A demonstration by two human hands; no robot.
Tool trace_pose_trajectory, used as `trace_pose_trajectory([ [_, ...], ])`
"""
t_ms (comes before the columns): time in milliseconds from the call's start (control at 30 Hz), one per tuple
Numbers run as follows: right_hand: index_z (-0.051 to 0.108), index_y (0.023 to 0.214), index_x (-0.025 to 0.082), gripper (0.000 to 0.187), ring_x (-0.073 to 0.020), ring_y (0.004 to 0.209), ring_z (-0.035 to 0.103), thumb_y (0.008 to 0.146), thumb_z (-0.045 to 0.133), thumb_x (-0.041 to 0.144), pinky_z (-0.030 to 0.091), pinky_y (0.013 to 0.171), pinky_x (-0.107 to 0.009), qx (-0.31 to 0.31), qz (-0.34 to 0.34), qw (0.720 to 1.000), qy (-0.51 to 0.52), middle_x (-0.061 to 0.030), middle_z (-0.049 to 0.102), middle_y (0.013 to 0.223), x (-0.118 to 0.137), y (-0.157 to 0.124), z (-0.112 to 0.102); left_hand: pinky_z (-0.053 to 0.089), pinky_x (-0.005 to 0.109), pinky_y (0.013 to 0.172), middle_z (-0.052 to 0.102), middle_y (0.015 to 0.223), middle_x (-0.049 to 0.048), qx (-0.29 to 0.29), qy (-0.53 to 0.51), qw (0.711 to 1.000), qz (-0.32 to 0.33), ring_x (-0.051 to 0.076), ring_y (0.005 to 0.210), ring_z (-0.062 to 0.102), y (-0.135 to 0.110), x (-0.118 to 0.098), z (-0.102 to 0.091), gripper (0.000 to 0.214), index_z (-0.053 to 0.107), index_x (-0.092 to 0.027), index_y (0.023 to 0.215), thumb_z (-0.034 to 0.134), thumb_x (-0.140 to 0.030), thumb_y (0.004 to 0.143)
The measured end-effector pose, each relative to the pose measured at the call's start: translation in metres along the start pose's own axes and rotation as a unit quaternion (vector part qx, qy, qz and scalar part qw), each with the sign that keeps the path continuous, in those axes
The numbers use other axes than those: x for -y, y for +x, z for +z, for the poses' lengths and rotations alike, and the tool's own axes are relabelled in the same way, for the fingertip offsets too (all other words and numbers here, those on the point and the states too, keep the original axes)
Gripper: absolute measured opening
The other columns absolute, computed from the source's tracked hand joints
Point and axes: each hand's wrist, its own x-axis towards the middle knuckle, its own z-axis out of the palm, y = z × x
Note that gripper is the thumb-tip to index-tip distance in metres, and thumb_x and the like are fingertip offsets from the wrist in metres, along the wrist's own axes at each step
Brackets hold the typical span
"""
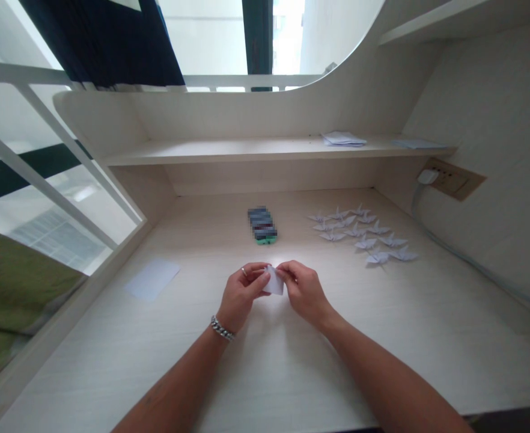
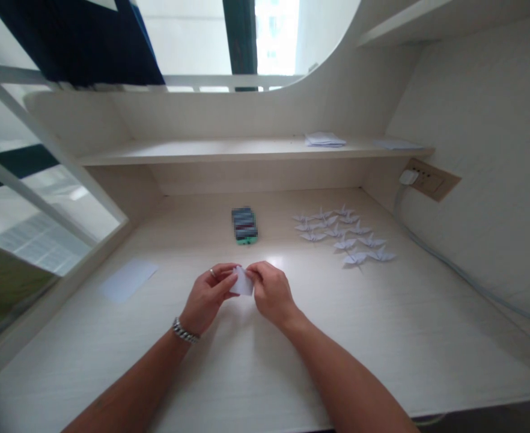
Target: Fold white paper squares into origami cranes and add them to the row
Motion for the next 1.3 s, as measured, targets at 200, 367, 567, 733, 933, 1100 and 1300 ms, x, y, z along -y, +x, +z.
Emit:
trace_pose_trajectory([
  [200, 0.068, 0.085, 0.021, 0.012, -0.019, 0.076, 0.063, 0.085, 0.058, 0.028, 0.048, 0.071, -0.029, 0.0, 0.037, 0.995, 0.097, -0.005, 0.07, 0.084, -0.0001, -0.0008, 0.0015, 0.055, 0.024, 0.06, 0.071, 0.078, 0.0041, -0.016, -0.03, 0.999, -0.01, 0.014, 0.068, 0.065, 0.0004, -0.0014, -0.001, 0.031, 0.068, -0.016, 0.089, 0.08, -0.031, 0.065],
  [367, 0.065, 0.078, 0.02, 0.012, -0.0169, 0.067, 0.059, 0.083, 0.06, 0.029, 0.046, 0.063, -0.027, 0.005, 0.068, 0.991, 0.118, -0.0029, 0.065, 0.074, -0.0002, 0.0003, 0.0004, 0.056, 0.025, 0.062, 0.07, 0.083, 0.0043, 0.004, -0.029, 1.0, -0.008, 0.014, 0.071, 0.064, -0.0002, -0.0002, -0.0011, 0.03, 0.07, -0.016, 0.091, 0.08, -0.028, 0.066],
  [567, 0.063, 0.078, 0.02, 0.012, -0.0165, 0.067, 0.056, 0.085, 0.055, 0.024, 0.042, 0.062, -0.026, 0.016, 0.044, 0.997, 0.067, -0.0023, 0.063, 0.073, 0.0009, -0.0006, -0.002, 0.054, 0.023, 0.059, 0.068, 0.075, 0.002, 0.006, -0.059, 0.998, -0.007, 0.011, 0.065, 0.062, -0.0017, -0.0007, 0.0007, 0.025, 0.071, -0.015, 0.086, 0.08, -0.027, 0.066],
  [733, 0.062, 0.079, 0.02, 0.012, -0.0167, 0.069, 0.056, 0.086, 0.054, 0.023, 0.042, 0.064, -0.027, 0.016, 0.036, 0.997, 0.06, -0.0023, 0.062, 0.074, 0.0015, -0.0004, -0.0031, 0.054, 0.024, 0.057, 0.068, 0.069, 0.0017, 0.008, -0.067, 0.997, -0.024, 0.012, 0.063, 0.061, -0.0034, -0.0037, 0.003, 0.023, 0.07, -0.015, 0.083, 0.079, -0.03, 0.067],
  [933, 0.062, 0.077, 0.019, 0.013, -0.016, 0.069, 0.055, 0.086, 0.053, 0.022, 0.042, 0.064, -0.026, 0.026, 0.021, 0.998, 0.062, -0.0016, 0.062, 0.073, 0.0013, -0.0002, -0.0029, 0.053, 0.022, 0.057, 0.067, 0.068, 0.001, -0.001, -0.054, 0.998, -0.016, 0.011, 0.062, 0.062, -0.0033, -0.0042, 0.0026, 0.023, 0.069, -0.013, 0.079, 0.08, -0.029, 0.067],
  [1100, 0.063, 0.077, 0.018, 0.013, -0.015, 0.068, 0.055, 0.086, 0.053, 0.02, 0.041, 0.064, -0.025, 0.016, 0.002, 0.998, 0.056, -0.0012, 0.062, 0.074, 0.001, -0.0006, -0.0037, 0.056, 0.026, 0.061, 0.068, 0.07, 0.0021, 0.008, -0.03, 1.0, 0.0, 0.013, 0.065, 0.064, -0.004, -0.0035, 0.0025, 0.023, 0.069, -0.013, 0.08, 0.077, -0.032, 0.071],
  [1300, 0.064, 0.078, 0.019, 0.013, -0.0146, 0.069, 0.056, 0.086, 0.054, 0.02, 0.042, 0.065, -0.025, 0.018, -0.01, 0.998, 0.054, -0.0007, 0.063, 0.074, 0.0009, -0.001, -0.0033, 0.055, 0.023, 0.059, 0.067, 0.068, 0.0009, 0.013, -0.038, 0.999, 0.014, 0.012, 0.064, 0.063, -0.0042, -0.0032, 0.0015, 0.019, 0.068, -0.012, 0.077, 0.076, -0.029, 0.072],
])
